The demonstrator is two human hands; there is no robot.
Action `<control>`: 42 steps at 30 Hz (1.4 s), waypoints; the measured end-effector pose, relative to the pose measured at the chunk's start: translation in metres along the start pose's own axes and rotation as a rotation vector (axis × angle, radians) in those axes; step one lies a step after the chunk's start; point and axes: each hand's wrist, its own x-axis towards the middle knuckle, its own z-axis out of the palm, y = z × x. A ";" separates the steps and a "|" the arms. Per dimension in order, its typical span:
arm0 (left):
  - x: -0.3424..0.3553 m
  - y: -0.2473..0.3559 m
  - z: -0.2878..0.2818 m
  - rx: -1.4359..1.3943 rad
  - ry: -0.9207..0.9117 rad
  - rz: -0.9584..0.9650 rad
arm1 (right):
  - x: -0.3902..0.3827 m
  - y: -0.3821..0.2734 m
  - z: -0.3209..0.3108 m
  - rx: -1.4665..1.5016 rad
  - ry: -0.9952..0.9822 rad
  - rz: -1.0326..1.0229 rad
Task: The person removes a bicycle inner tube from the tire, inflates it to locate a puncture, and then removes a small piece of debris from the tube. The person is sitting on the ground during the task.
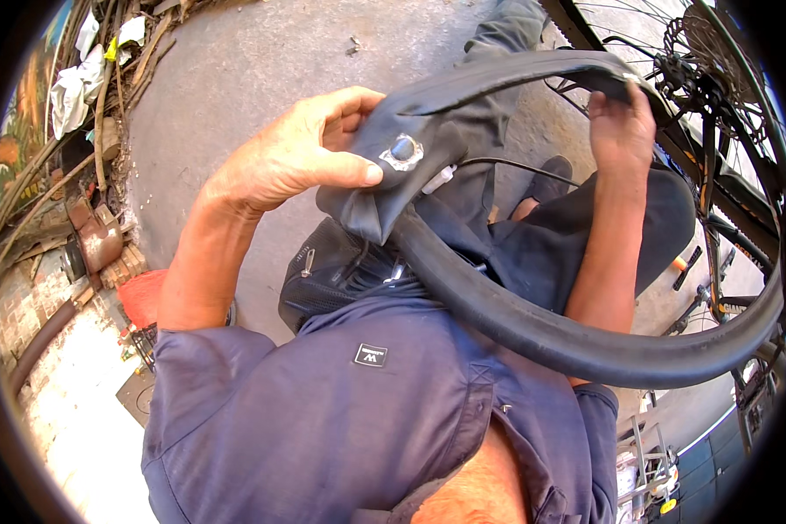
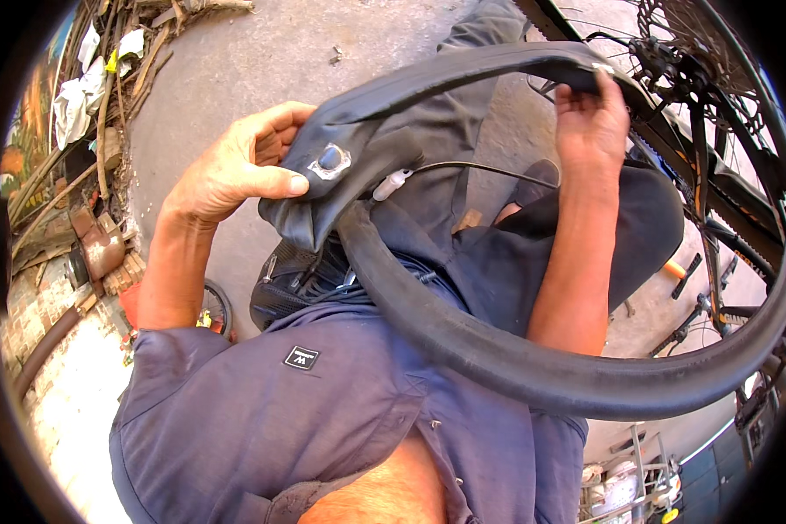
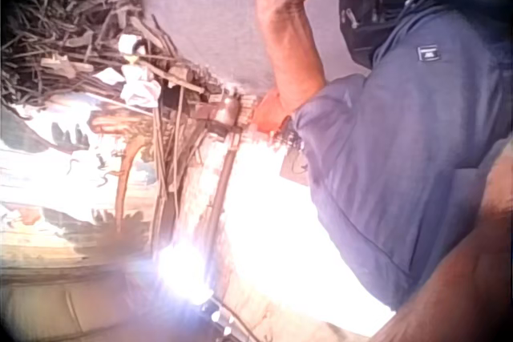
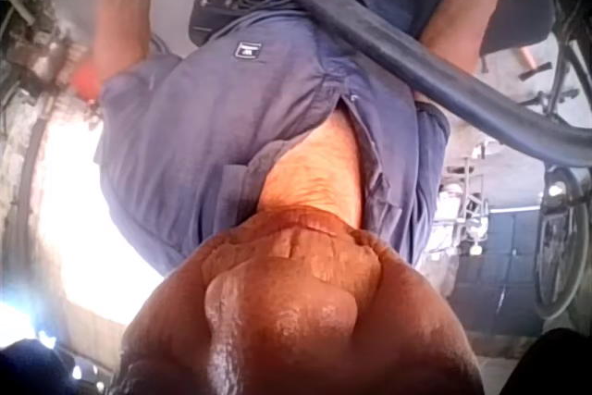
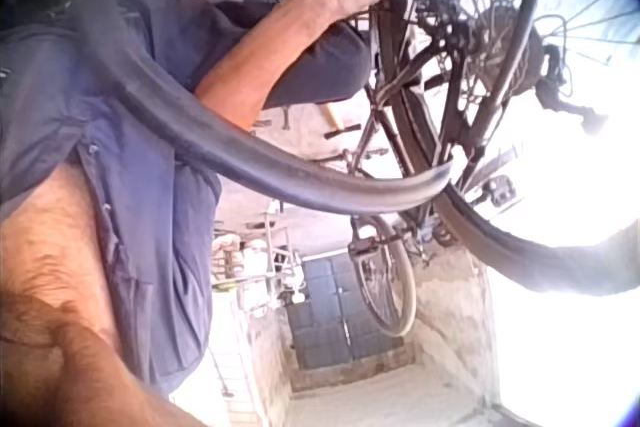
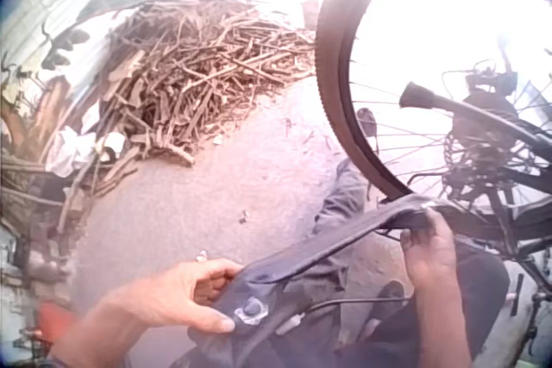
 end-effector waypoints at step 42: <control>0.025 0.029 0.063 0.006 0.109 0.071 | -0.093 0.026 0.042 -0.161 -0.716 0.393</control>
